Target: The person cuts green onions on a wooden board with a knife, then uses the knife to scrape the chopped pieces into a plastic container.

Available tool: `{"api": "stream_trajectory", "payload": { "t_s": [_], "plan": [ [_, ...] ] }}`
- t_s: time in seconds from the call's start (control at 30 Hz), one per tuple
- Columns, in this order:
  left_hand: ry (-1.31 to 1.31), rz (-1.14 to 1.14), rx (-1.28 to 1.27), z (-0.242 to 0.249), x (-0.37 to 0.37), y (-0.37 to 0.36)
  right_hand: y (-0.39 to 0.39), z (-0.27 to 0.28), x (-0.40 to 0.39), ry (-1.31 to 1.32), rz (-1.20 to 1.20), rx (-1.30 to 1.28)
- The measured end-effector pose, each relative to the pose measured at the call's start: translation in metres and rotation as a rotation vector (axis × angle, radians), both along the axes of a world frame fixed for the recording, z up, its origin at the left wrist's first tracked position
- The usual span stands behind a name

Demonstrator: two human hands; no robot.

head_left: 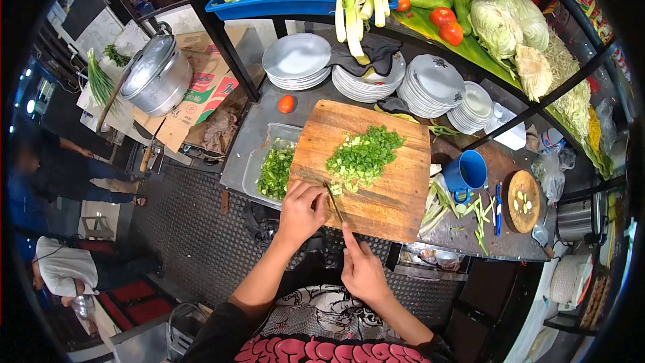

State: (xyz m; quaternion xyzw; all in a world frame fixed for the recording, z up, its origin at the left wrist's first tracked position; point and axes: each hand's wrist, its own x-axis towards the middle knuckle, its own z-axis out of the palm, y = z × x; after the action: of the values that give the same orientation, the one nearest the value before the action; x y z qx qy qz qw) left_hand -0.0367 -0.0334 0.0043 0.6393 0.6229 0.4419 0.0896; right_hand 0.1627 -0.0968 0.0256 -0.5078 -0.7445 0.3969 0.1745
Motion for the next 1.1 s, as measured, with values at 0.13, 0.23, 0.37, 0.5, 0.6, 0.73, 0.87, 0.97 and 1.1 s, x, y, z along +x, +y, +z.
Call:
{"api": "stream_trajectory", "payload": {
  "t_s": [0.13,0.23,0.37,0.5,0.6,0.73,0.87,0.97,1.1],
  "plan": [
    [0.005,0.003,-0.009,-0.002,0.0,-0.001,0.003,0.0,-0.005,-0.03,-0.003,0.046],
    [-0.005,-0.008,0.013,0.0,-0.001,-0.001,-0.011,0.003,0.011,-0.033,0.006,0.022],
    [-0.021,-0.006,0.026,-0.002,-0.002,-0.001,-0.029,-0.006,0.035,0.132,-0.022,0.058],
    [-0.034,0.011,0.035,-0.005,-0.001,-0.002,-0.036,-0.021,0.035,0.142,-0.03,0.088],
    [-0.02,0.028,0.044,-0.004,-0.001,-0.002,-0.028,-0.022,0.024,0.198,-0.052,0.097],
    [-0.018,0.014,0.039,-0.003,-0.001,-0.002,-0.019,-0.015,0.018,0.136,-0.043,0.029],
    [-0.029,0.01,0.03,-0.002,-0.001,-0.002,-0.016,-0.015,0.02,0.122,-0.025,-0.018],
    [-0.029,0.013,0.027,-0.002,-0.001,-0.002,-0.015,-0.015,0.02,0.111,-0.021,-0.023],
    [-0.032,0.024,0.018,-0.001,0.001,-0.002,-0.012,-0.007,0.018,0.046,-0.002,-0.013]
  ]
}}
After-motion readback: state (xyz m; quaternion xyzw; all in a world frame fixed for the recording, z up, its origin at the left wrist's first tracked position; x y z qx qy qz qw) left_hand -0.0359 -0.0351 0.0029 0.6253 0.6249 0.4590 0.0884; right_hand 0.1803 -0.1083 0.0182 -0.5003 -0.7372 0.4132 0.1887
